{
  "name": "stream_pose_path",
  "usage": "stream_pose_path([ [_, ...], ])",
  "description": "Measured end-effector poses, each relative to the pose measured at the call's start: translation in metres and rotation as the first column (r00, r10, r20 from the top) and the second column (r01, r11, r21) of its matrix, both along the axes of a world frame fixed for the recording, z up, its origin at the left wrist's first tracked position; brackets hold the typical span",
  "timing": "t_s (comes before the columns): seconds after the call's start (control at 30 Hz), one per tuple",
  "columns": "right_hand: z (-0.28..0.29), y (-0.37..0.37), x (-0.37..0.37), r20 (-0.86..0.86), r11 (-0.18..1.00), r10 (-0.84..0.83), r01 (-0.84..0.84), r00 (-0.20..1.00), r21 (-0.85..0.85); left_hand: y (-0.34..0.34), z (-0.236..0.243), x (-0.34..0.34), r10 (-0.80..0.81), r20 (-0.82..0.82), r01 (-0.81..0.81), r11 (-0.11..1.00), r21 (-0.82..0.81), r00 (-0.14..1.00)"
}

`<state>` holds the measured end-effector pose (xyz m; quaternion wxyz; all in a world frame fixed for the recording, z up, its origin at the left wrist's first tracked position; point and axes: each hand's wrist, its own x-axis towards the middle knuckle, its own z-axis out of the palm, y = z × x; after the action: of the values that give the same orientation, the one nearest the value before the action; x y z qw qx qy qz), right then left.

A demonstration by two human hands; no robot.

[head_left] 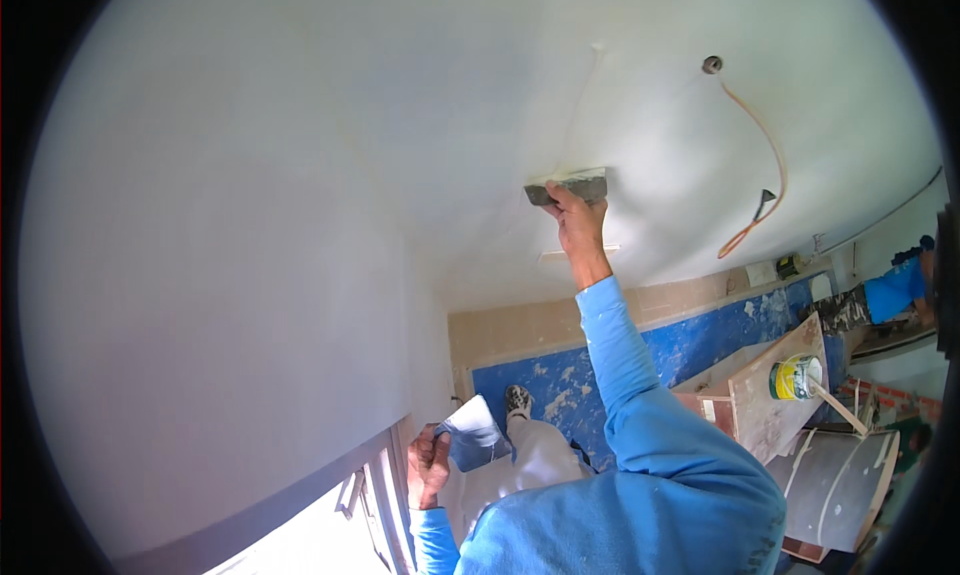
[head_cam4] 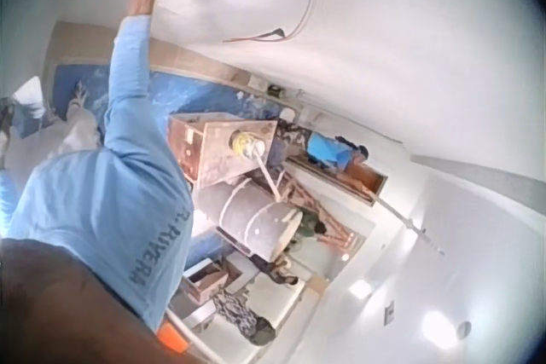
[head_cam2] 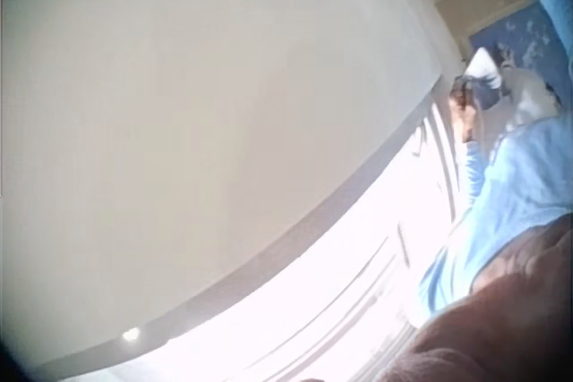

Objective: The person applies plaster to a ceiling using two spatulas, taking plaster from a bucket and smoothing it over cracks and holes.

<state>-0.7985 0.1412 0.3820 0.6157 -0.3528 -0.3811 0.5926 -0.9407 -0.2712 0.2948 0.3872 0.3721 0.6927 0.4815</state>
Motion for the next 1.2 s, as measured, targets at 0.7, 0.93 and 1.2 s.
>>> stream_pose_path([
  [0.7,0.287,-0.016,-0.008,0.332,0.923,-0.088,-0.048,0.939,0.381,0.012,-0.003,-0.009,0.023,0.316,-0.046,0.997,0.066,0.948],
  [0.93,0.281,-0.032,-0.063,0.68,0.85,-0.271,-0.162,0.681,0.501,0.037,-0.007,-0.001,0.022,0.667,-0.153,0.978,0.139,0.744],
  [1.2,0.094,-0.105,-0.006,0.78,0.585,0.133,-0.684,0.612,0.436,0.102,0.004,0.003,0.059,0.981,-0.345,0.938,0.009,0.187],
])
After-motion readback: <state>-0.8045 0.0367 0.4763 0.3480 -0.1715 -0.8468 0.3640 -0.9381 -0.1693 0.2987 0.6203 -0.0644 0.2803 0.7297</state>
